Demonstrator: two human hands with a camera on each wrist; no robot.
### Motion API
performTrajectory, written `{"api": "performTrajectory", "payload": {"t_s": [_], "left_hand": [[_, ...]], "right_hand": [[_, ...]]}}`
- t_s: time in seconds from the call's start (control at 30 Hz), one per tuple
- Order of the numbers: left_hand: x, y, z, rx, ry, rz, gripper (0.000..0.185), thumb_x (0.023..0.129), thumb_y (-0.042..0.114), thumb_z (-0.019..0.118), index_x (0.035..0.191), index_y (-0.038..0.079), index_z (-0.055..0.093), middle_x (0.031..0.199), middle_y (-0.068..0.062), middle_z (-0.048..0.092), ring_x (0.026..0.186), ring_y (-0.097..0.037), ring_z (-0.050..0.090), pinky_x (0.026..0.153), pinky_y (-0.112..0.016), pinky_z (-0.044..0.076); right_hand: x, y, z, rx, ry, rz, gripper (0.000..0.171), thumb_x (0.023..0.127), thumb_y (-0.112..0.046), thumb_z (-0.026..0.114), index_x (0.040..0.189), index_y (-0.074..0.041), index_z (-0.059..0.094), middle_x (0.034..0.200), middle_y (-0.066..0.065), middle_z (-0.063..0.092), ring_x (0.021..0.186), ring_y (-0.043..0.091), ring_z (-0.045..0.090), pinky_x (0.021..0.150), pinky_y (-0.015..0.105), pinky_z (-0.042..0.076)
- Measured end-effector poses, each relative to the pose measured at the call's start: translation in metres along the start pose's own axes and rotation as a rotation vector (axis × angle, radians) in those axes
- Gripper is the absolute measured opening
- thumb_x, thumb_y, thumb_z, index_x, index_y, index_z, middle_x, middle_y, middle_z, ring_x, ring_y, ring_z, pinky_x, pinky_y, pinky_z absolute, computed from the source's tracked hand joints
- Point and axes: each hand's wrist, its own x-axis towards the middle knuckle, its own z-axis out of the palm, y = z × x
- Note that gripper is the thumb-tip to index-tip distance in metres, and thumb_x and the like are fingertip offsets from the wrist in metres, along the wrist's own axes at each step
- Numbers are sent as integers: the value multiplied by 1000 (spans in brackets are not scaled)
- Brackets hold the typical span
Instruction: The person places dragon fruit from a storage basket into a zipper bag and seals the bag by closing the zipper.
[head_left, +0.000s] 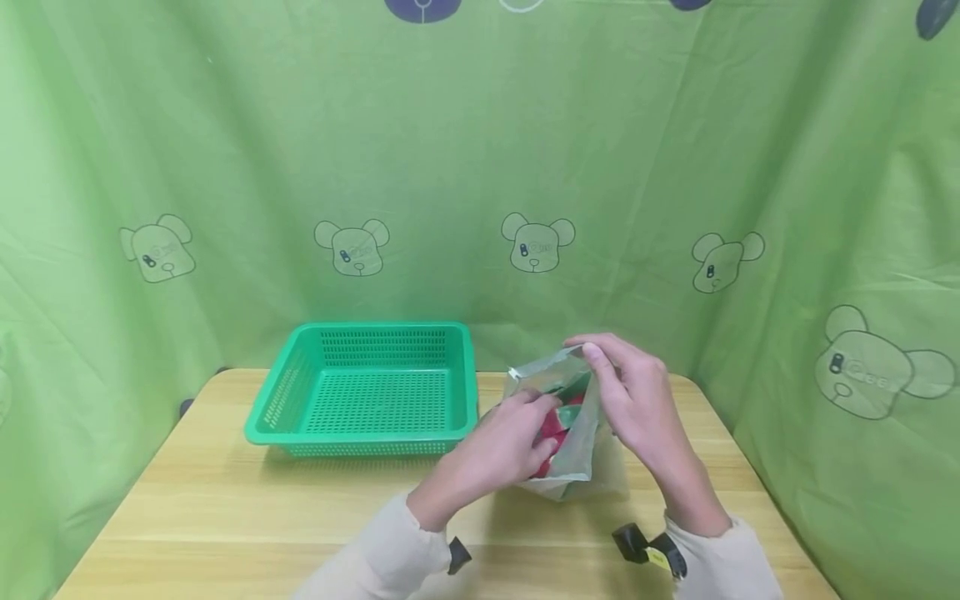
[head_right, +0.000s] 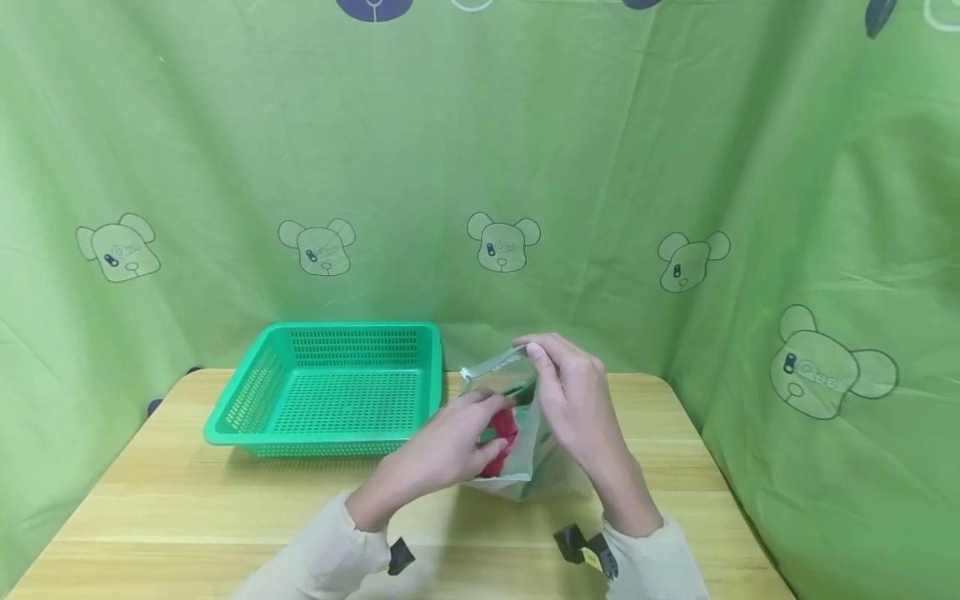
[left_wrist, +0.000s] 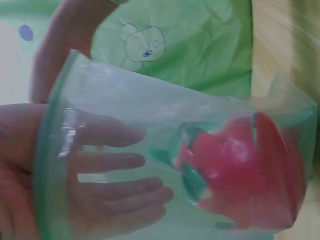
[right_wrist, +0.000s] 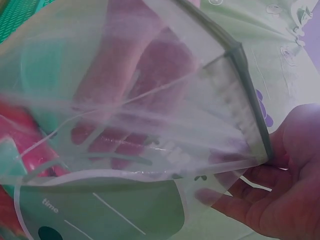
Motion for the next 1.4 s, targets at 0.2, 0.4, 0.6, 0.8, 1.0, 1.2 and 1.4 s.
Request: {"api": "performTrajectory", "payload": {"t_s": [0.2,0.4,0.6,0.8,1.0,1.2,1.4], "left_hand": [[-14,4,-16,-131,46,49,20,97,6,68,117,6,68,113,-6,67,92,-11,61,73,-11,50],[-19,-2,-30,-305,238,104,22,97,-4,63,116,4,69,103,-4,70,88,-13,65,74,-13,54],[-19,-19,-35,-418,433,94,31,91,-19,60,108,3,72,104,-6,71,92,-22,68,79,-22,58],[-16,-35,-33,-430,398,68,34,89,-19,65,114,2,72,113,-5,70,103,-21,69,90,-29,58],[-9,-42,-23,-373,319,89,36,85,-10,78,116,7,73,117,-1,70,111,-14,66,97,-25,54],[2,-41,-15,-328,327,104,31,84,-4,81,111,8,75,113,-1,69,109,-15,66,98,-23,52],[12,-42,-11,-282,312,150,23,86,-2,80,105,9,75,107,0,70,102,-13,67,95,-19,53]], "right_hand": [[2,2,0,4,-12,10,26,109,-14,51,115,-6,75,114,10,75,86,24,61,73,24,44],[4,2,0,3,-15,18,27,109,-15,50,115,-6,75,112,10,75,83,24,62,71,26,46],[5,1,0,7,-30,44,28,110,-17,50,115,-7,75,113,10,75,99,26,68,81,32,49],[7,1,1,17,-42,70,29,110,-19,49,115,-7,75,115,11,74,104,28,68,86,45,51],[7,3,2,3,-49,64,29,110,-20,49,116,-7,75,115,9,74,97,27,66,80,37,49],[6,6,1,0,-54,66,30,110,-21,48,116,-8,75,115,8,74,88,22,61,74,31,46],[7,8,-1,15,-68,80,31,111,-24,47,116,-9,74,116,7,74,93,21,63,77,31,47]]}}
